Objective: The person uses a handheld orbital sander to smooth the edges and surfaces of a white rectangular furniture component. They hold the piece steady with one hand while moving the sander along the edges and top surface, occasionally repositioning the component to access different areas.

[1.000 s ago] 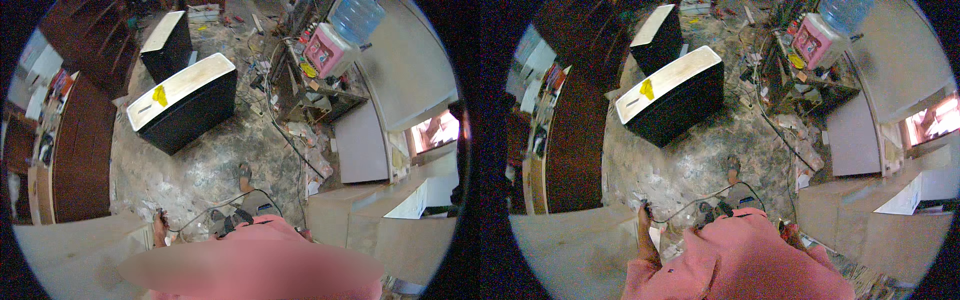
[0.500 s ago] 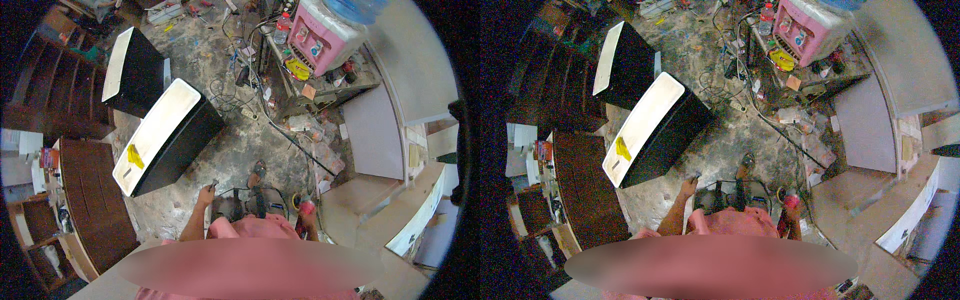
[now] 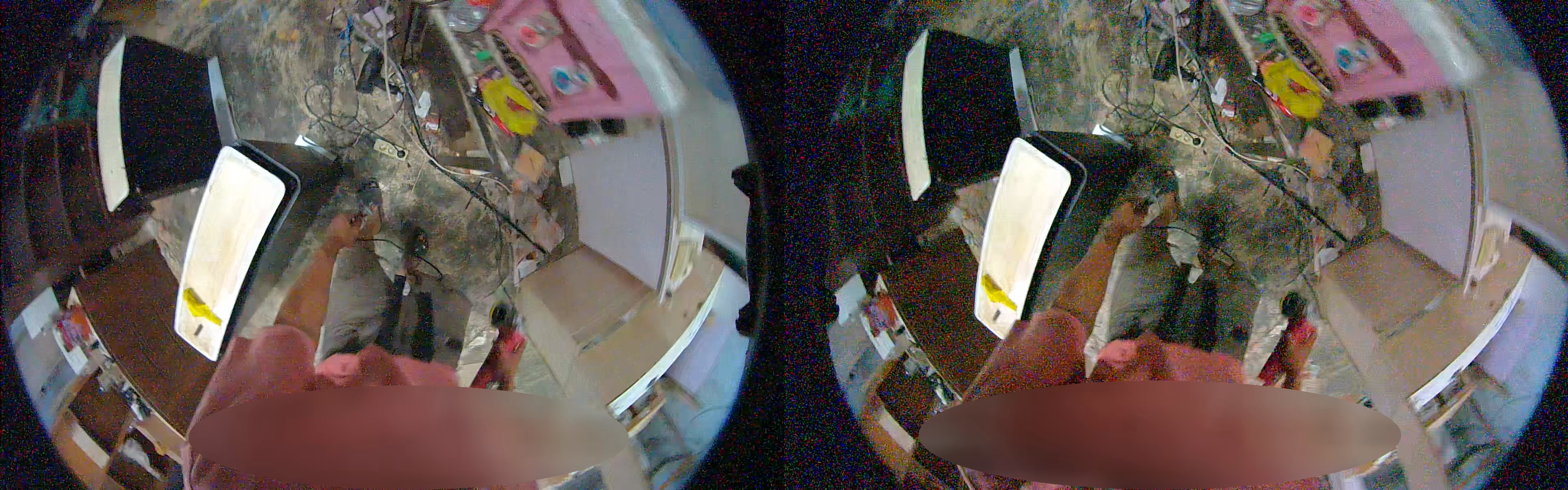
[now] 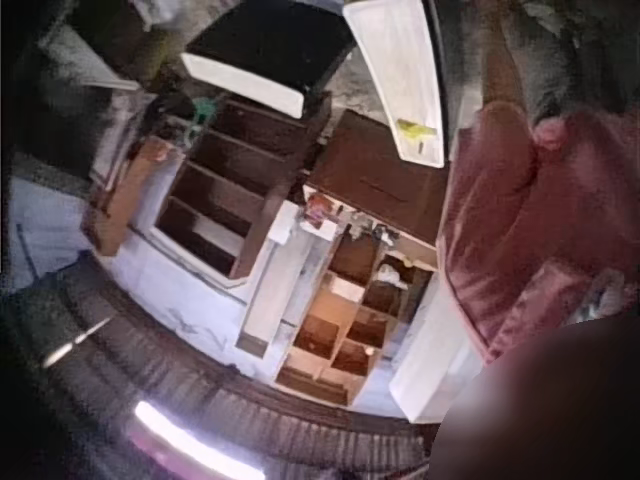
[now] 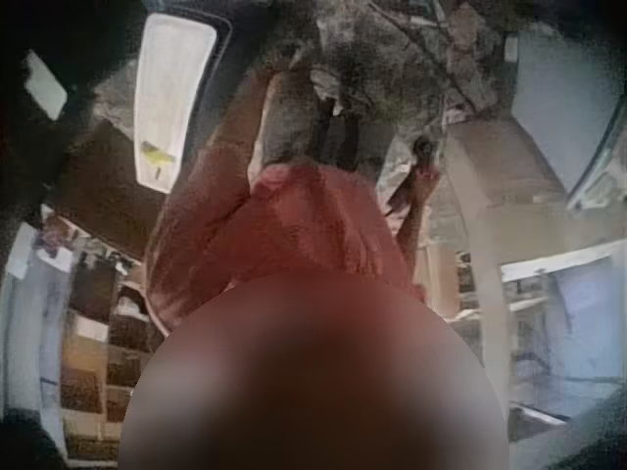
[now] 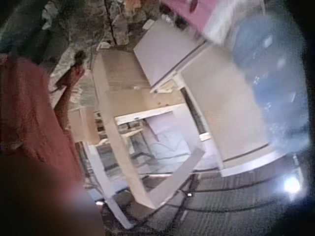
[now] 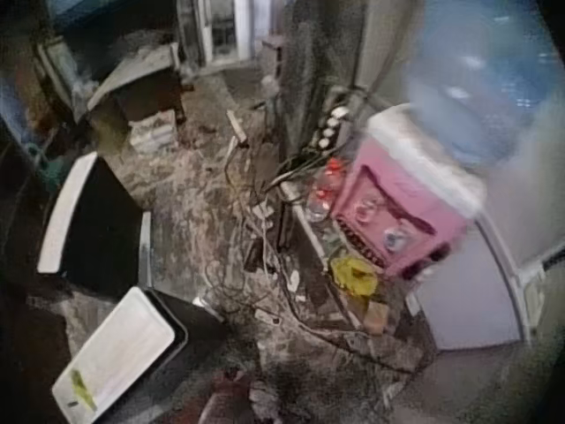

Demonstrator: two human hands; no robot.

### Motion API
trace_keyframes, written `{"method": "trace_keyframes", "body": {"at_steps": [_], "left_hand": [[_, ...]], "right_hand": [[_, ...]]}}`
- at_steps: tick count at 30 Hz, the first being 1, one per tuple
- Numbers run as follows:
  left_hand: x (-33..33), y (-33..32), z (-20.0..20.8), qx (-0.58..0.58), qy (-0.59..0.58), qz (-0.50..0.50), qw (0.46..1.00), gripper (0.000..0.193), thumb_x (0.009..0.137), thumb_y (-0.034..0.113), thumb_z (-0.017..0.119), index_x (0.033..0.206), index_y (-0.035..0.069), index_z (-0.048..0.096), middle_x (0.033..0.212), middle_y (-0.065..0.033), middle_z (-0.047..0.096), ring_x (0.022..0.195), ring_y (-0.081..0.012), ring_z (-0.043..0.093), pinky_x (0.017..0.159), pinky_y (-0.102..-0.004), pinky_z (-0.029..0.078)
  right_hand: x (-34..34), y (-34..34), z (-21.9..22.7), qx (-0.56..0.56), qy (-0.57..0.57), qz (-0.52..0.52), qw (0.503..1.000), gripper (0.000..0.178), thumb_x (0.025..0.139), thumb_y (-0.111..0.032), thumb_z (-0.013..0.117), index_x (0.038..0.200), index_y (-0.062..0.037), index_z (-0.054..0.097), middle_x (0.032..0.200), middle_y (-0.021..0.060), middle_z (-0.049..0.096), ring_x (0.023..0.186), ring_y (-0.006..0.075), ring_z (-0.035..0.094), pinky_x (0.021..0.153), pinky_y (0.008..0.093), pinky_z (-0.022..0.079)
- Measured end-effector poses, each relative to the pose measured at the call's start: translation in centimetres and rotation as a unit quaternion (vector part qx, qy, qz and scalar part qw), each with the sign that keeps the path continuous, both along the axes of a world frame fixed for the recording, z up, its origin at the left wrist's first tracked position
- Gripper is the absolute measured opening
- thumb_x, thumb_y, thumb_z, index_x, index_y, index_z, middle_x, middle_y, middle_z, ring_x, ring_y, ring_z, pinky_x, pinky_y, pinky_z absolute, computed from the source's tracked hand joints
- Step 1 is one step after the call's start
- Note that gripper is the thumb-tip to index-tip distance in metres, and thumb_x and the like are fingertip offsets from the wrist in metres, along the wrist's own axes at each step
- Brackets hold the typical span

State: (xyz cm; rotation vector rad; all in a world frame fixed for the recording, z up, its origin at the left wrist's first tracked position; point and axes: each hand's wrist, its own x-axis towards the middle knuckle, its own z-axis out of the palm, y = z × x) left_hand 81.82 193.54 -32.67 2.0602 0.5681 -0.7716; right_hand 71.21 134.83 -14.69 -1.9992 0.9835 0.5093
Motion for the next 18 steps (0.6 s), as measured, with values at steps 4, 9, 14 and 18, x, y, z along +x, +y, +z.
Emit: {"method": "trace_keyframes", "body": {"at_steps": [4,9,14,18], "left_hand": [[6.2,1.7,-9.7,0.094,-0.001,0.010,0.996,0.035,0.091,0.034,0.066,0.108,0.004,0.073,0.095,-0.0260,0.073,0.092,-0.0446,0.071,0.082,-0.0532,0.057],[13.1,5.0,-27.3,0.147,-0.062,0.011,0.987,0.033,0.084,0.031,0.072,0.103,0.005,0.074,0.088,-0.0225,0.073,0.082,-0.0416,0.072,0.077,-0.0524,0.058],[16.0,5.5,-40.6,0.145,-0.094,-0.059,0.983,0.030,0.080,0.025,0.074,0.104,0.007,0.077,0.086,-0.0226,0.073,0.080,-0.0395,0.073,0.075,-0.0505,0.058],[16.7,3.9,-45.7,0.099,-0.083,0.084,0.988,0.030,0.083,0.026,0.073,0.107,0.009,0.078,0.091,-0.0216,0.075,0.084,-0.0385,0.074,0.078,-0.0492,0.059]], "right_hand": [[-3.0,-0.3,0.1,-0.043,0.012,0.136,0.990,0.065,0.095,-0.034,0.069,0.146,-0.0043,0.040,0.134,0.0163,0.056,0.126,0.0310,0.051,0.107,0.0458,0.044],[-0.5,1.0,-2.4,0.018,0.243,0.047,0.969,0.074,0.083,-0.004,0.081,0.143,-0.0112,0.039,0.109,0.0096,0.066,0.098,0.0211,0.065,0.082,0.0389,0.059],[1.6,2.0,-7.9,0.085,0.254,0.003,0.963,0.075,0.083,0.002,0.077,0.143,-0.0164,0.038,0.103,0.0060,0.065,0.088,0.0190,0.066,0.066,0.0365,0.061],[2.2,1.1,-11.8,0.085,0.312,-0.117,0.939,0.071,0.088,-0.006,0.076,0.145,-0.0176,0.035,0.110,0.0061,0.063,0.084,0.0179,0.066,0.062,0.0346,0.061]]}}
